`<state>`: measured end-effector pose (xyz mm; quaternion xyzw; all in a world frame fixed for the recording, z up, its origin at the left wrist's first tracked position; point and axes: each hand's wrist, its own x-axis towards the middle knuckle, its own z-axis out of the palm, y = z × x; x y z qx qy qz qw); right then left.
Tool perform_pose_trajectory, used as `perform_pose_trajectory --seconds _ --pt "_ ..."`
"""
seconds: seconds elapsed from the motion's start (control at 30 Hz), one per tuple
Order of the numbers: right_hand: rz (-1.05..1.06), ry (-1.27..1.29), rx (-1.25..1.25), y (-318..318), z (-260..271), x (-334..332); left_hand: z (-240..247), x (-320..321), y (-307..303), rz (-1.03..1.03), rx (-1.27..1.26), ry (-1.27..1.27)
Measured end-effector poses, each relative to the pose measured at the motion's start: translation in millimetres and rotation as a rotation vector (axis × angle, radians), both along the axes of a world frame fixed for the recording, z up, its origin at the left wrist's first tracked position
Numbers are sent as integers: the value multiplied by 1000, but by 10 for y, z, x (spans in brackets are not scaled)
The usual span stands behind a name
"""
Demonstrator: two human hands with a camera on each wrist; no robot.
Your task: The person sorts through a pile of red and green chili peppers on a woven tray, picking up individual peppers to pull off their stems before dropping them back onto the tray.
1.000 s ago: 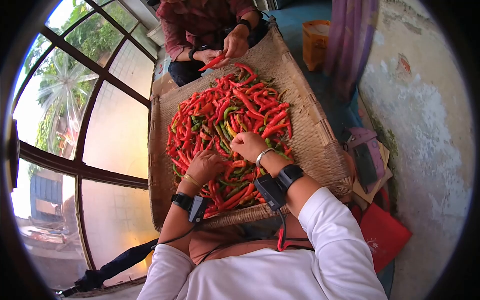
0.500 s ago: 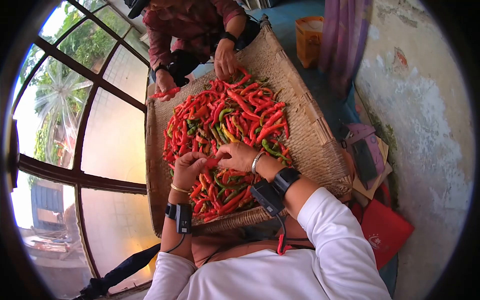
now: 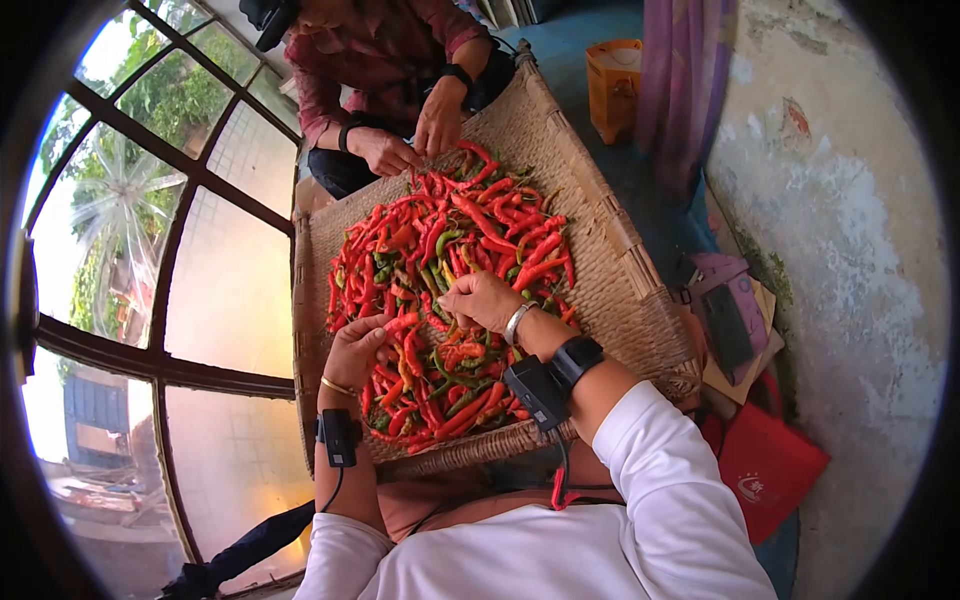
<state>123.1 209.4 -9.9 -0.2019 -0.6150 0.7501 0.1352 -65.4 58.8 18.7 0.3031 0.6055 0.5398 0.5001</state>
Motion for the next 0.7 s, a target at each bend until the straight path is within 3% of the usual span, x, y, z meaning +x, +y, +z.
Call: perform_pose_trajectory --seconds 0.07,0.23,0.33,0.43,0.5,0.57,0.67,0.7 --pt "-73 -74 58 16 -57 -3 -16 -2 35 155 62 -163" --pt "-205 -277 195 51 -61 21 67 -232 273 326 115 -119" --pt "-7 -405 356 -17 73 49 264 -222 575 286 218 -117" --pt "64 -412 475 -53 22 36 146 -134 792 448 379 24" --pt "80 -443 523 -55 18 36 -274 -256 773 161 147 1144" --pt "88 -474 563 -30 0 30 -130 79 678 -240 -322 1053" --pt "91 -458 520 -53 -94 32 -583 306 529 -217 -388 1172" --pt "68 -431 548 -66 -134 24 -664 340 498 -178 -290 1252"
